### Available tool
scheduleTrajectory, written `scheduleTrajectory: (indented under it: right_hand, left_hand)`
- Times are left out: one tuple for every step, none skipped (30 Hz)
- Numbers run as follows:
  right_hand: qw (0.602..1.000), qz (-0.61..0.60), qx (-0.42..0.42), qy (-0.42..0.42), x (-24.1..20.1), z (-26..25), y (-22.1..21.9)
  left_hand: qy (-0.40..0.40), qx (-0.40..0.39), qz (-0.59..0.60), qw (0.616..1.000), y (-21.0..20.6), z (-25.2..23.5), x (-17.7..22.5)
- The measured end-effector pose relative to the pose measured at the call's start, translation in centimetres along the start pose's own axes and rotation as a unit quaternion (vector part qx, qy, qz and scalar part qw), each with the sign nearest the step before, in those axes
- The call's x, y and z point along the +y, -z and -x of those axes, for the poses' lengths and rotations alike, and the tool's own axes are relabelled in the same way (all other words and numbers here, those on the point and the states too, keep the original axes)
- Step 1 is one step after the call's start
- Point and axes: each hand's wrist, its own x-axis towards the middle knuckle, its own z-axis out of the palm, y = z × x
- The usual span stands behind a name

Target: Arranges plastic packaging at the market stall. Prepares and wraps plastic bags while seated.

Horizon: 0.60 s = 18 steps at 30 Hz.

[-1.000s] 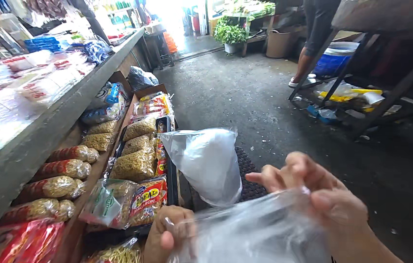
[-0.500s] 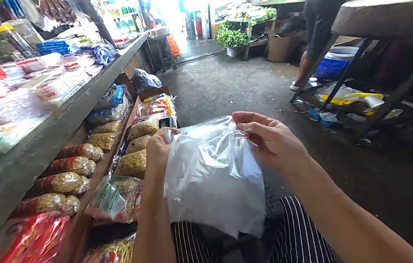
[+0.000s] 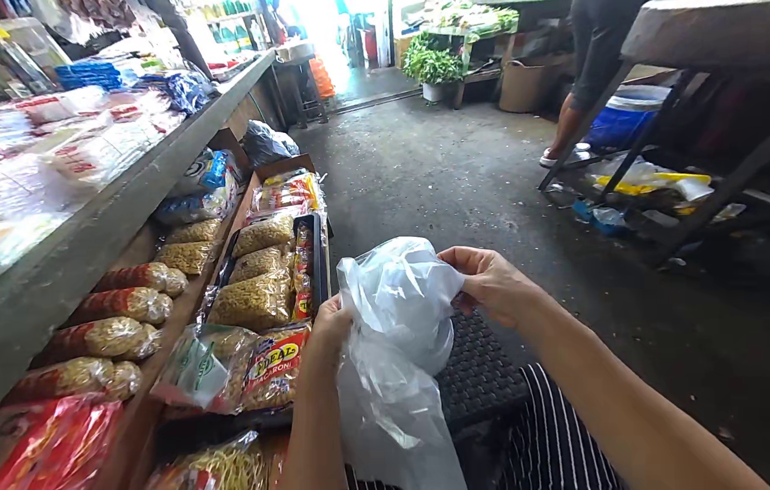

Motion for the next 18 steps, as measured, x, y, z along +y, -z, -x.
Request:
scheduleTrajectory:
  right_hand:
    - [1.000,-0.003,-0.004,-0.005,0.1,-0.1,0.1]
    - [1.000,-0.006,-0.005,-0.010,0.1,-0.2,0.2]
    - [1.000,-0.008,-0.004,-0.017,0.2,-0.3,0.3]
    - [1.000,-0.007,-0.002,-0.026,0.3,-0.4,0.3]
    - [0.999,-0.003,0.000,-0.033,0.5,-0.6,0.3]
    - [0.999,-0.001,0.001,-0.039,0.6,-0.7,0.4]
    - [0.999,0.000,0.002,-0.047,0.8,-0.8,0.5]
    - [0.998,-0.002,0.004,-0.057,1.0,-0.9,0.5]
    - [0.998,-0.003,0.005,-0.069,1.3,-0.8,0.6]
    - [0.997,-0.006,0.006,-0.079,1.7,-0.8,0.7]
    - [0.996,-0.007,0.008,-0.089,2.1,-0.8,0.7]
    - [0.995,-0.004,0.010,-0.101,2.8,-0.8,0.7]
    - [0.993,0.005,0.010,-0.114,3.7,-0.9,0.6]
    - [0.992,0.014,0.009,-0.127,4.7,-0.9,0.6]
    - [0.990,0.015,0.010,-0.139,5.6,-1.0,0.6]
    - [0.989,0.002,0.015,-0.150,6.4,-1.1,0.7]
    - [0.988,-0.020,0.023,-0.154,7.1,-1.1,0.7]
    - [0.987,-0.047,0.030,-0.154,7.6,-1.2,0.7]
  left_hand:
    - [0.007,-0.005,0.009,1.000,0.0,-0.2,-0.3]
    - [0.014,-0.006,0.013,1.000,0.0,-0.4,-0.5]
    - [0.022,-0.006,0.014,1.000,-0.1,-0.6,-0.6]
    - [0.027,-0.006,0.017,0.999,-0.2,-0.8,-0.8]
    - [0.030,-0.007,0.025,0.999,-0.2,-0.9,-0.9]
    - [0.034,-0.008,0.035,0.999,-0.3,-1.1,-0.9]
    - [0.040,-0.008,0.045,0.998,-0.4,-1.1,-1.0]
    - [0.046,-0.009,0.057,0.997,-0.4,-1.1,-1.1]
    - [0.052,-0.013,0.070,0.996,-0.4,-1.1,-1.3]
    - [0.056,-0.018,0.080,0.995,-0.5,-1.1,-1.5]
    - [0.059,-0.020,0.085,0.994,-0.4,-1.0,-1.8]
    - [0.063,-0.022,0.084,0.994,-0.3,-1.0,-2.3]
    - [0.066,-0.026,0.076,0.995,-0.1,-1.1,-3.1]
    - [0.070,-0.032,0.069,0.995,0.1,-1.3,-4.3]
    - [0.076,-0.039,0.063,0.994,0.3,-1.4,-5.5]
    - [0.089,-0.044,0.065,0.993,0.3,-1.5,-6.5]
    - [0.104,-0.041,0.077,0.991,0.2,-1.4,-7.1]
    - [0.115,-0.034,0.098,0.988,0.0,-1.1,-7.6]
